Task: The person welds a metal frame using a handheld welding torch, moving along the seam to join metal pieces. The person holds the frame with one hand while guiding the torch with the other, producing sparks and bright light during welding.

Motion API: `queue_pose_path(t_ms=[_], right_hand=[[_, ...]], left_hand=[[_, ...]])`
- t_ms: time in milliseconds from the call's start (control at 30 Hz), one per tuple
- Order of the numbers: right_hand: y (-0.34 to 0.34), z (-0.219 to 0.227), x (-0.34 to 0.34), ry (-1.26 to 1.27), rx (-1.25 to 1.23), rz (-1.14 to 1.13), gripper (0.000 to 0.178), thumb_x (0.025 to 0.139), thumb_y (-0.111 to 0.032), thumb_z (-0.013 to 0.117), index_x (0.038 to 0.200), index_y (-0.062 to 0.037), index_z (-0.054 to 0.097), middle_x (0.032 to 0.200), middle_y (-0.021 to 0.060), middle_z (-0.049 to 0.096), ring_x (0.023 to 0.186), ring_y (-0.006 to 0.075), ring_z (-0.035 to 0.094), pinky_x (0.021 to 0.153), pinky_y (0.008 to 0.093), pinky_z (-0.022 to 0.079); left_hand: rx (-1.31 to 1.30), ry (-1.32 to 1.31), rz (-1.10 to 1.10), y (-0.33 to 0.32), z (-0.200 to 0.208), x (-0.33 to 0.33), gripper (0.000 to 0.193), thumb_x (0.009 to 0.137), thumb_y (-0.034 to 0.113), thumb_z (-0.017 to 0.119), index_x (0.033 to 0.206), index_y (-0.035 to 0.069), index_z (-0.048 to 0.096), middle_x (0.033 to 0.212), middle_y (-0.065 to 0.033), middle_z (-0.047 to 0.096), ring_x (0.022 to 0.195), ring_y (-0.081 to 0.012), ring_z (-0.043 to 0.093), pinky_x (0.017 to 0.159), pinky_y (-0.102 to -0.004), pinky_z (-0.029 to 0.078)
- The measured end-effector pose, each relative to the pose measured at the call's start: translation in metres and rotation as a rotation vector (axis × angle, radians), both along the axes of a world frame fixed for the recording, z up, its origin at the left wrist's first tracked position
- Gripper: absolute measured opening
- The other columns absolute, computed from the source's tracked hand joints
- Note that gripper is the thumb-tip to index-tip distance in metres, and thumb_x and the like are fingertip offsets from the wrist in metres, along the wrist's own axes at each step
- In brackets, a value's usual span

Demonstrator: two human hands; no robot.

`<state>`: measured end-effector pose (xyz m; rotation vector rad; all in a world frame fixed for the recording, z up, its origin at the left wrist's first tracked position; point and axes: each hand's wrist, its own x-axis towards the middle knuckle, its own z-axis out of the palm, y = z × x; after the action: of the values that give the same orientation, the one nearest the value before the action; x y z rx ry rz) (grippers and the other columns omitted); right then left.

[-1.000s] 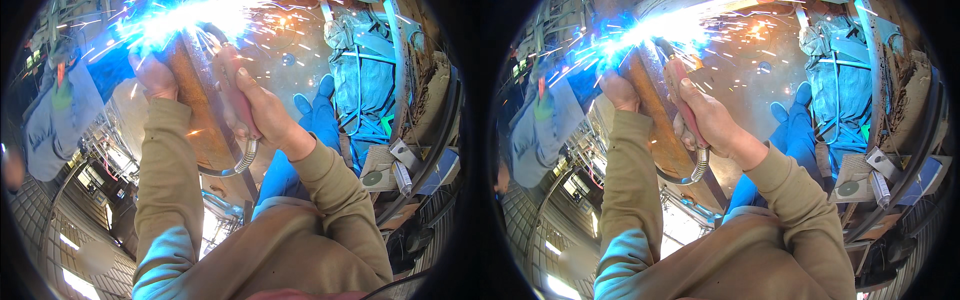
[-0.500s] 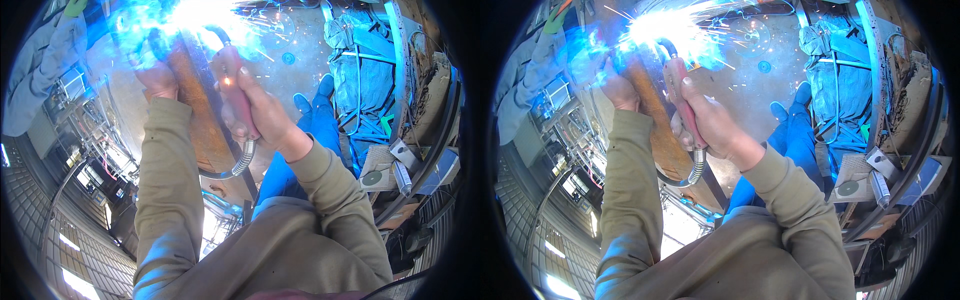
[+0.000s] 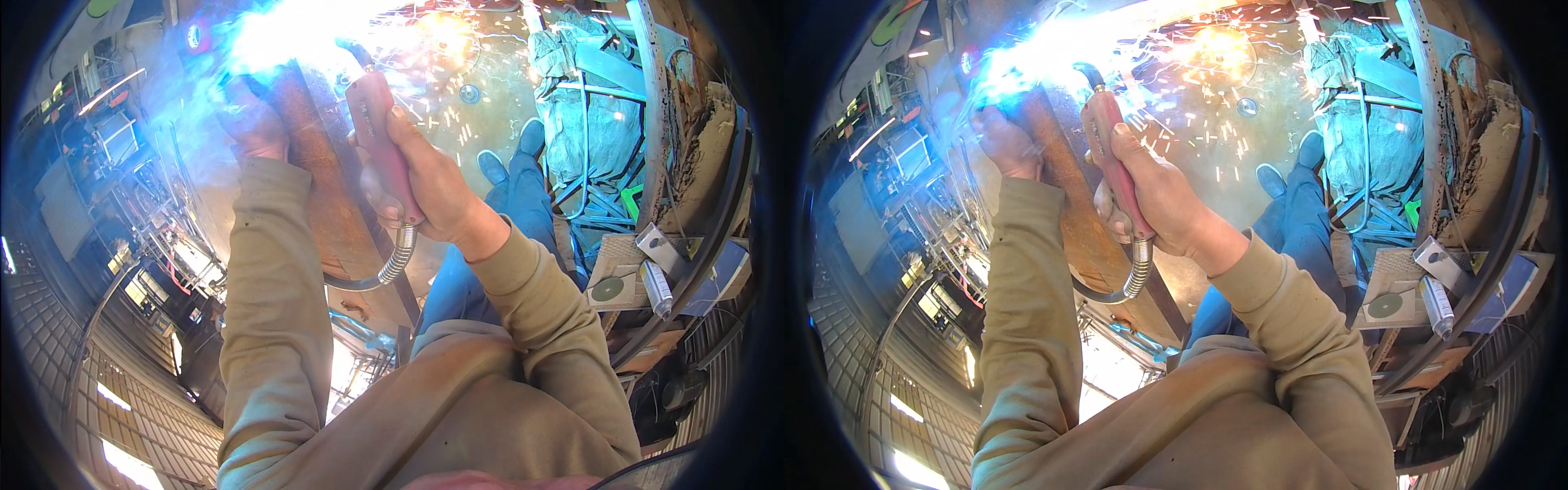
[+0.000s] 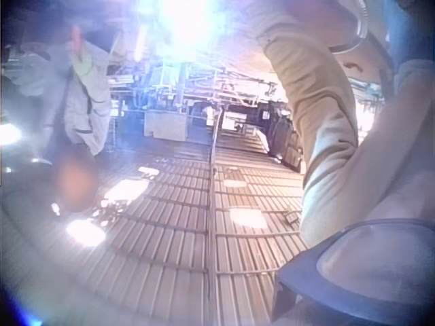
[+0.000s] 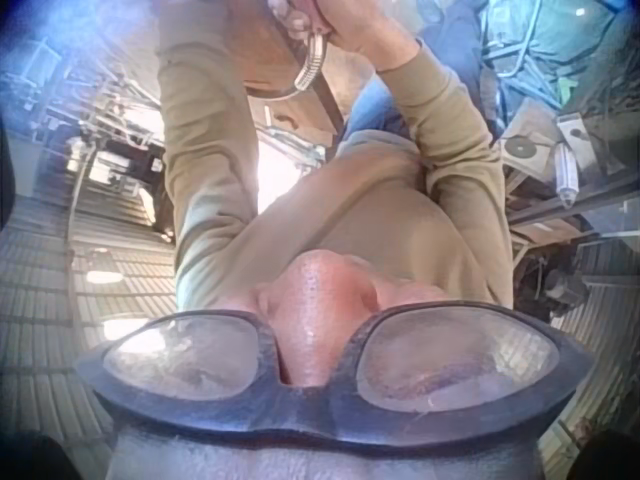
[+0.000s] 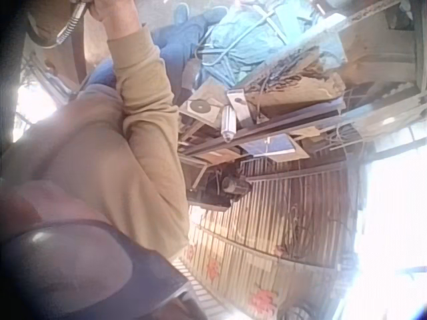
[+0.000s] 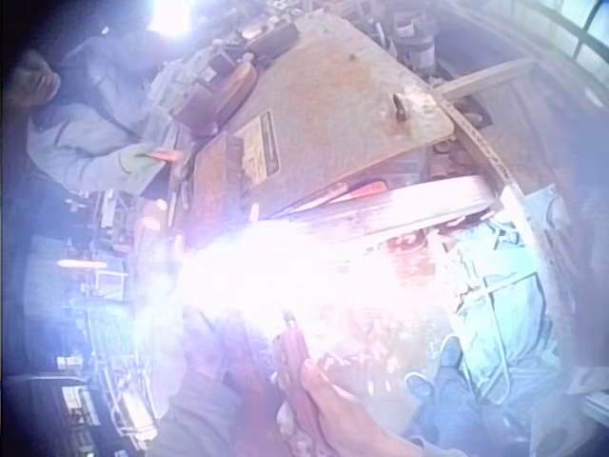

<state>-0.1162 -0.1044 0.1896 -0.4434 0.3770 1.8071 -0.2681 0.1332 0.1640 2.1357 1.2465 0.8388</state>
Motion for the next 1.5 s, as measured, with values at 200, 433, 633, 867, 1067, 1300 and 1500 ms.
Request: queue_pose_path(t_ms=[200,433,633,867,1067,1300,1500], right_hand=[[0.001,0.003,0.003,-0.025,0.002,0.007,0.064,0.11,-0.066,0.036,0.127,-0.0068,0.054,0.064,0.003,0.053,0.045,0.0089,0.047,0.041,0.0244,0.041],[0.004,0.012,0.002,-0.102,-0.058,0.049,0.061,0.113,-0.062,0.029,0.127,-0.009,0.055,0.063,0.0068,0.056,0.043,0.0116,0.044,0.042,0.0261,0.041],[0.001,0.027,-0.01,-0.313,-0.074,0.034,0.063,0.113,-0.061,0.028,0.123,-0.0056,0.057,0.067,0.0093,0.06,0.045,0.0142,0.048,0.042,0.0279,0.039],[-0.011,0.021,-0.01,0.016,-0.174,-0.018,0.062,0.114,-0.059,0.029,0.14,-0.0085,0.052,0.068,0.0088,0.057,0.047,0.0137,0.048,0.046,0.0282,0.042],[-0.004,0.016,-0.009,-0.031,-0.003,-0.042,0.061,0.114,-0.058,0.028,0.139,-0.0066,0.051,0.066,0.0073,0.054,0.047,0.0125,0.047,0.046,0.0266,0.041],[-0.003,0.005,-0.01,-0.051,0.029,-0.026,0.066,0.112,-0.062,0.034,0.136,-0.0028,0.051,0.069,0.0069,0.059,0.049,0.0119,0.051,0.046,0.0259,0.044],[-0.004,-0.001,-0.005,-0.148,-0.023,0.049,0.063,0.112,-0.061,0.035,0.136,-0.0056,0.055,0.075,0.0053,0.058,0.051,0.0115,0.048,0.045,0.0264,0.04]], left_hand=[[0.195,0.296,0.02,0.004,0.001,0.001,0.03,0.109,0.017,0.05,0.113,-0.003,0.071,0.116,-0.0115,0.07,0.098,-0.0197,0.065,0.086,-0.0351,0.054],[-0.19,-0.226,0.229,-0.015,0.014,0.028,0.032,0.106,0.022,0.056,0.125,-0.004,0.057,0.119,-0.0109,0.062,0.108,-0.0189,0.058,0.096,-0.0329,0.049],[-0.22,-0.261,0.23,-0.016,0.018,0.031,0.03,0.106,0.021,0.055,0.124,-0.003,0.057,0.121,-0.0117,0.062,0.11,-0.0196,0.058,0.098,-0.0332,0.048],[-0.177,-0.184,0.218,-0.014,0.017,0.027,0.031,0.107,0.021,0.055,0.125,-0.003,0.056,0.122,-0.0126,0.061,0.112,-0.0206,0.058,0.101,-0.0343,0.047],[-0.247,-0.252,0.225,-0.013,0.017,0.025,0.033,0.107,0.023,0.054,0.127,-0.003,0.055,0.123,-0.0131,0.061,0.114,-0.0208,0.058,0.102,-0.0355,0.047],[-0.252,-0.282,0.207,-0.013,0.012,0.022,0.034,0.106,0.025,0.058,0.128,-0.002,0.055,0.123,-0.0128,0.061,0.111,-0.0223,0.061,0.098,-0.0343,0.05],[-0.181,-0.275,0.202,-0.017,0.015,0.026,0.032,0.105,0.026,0.061,0.121,-0.002,0.059,0.12,-0.0132,0.065,0.107,-0.0218,0.065,0.091,-0.0344,0.054]])
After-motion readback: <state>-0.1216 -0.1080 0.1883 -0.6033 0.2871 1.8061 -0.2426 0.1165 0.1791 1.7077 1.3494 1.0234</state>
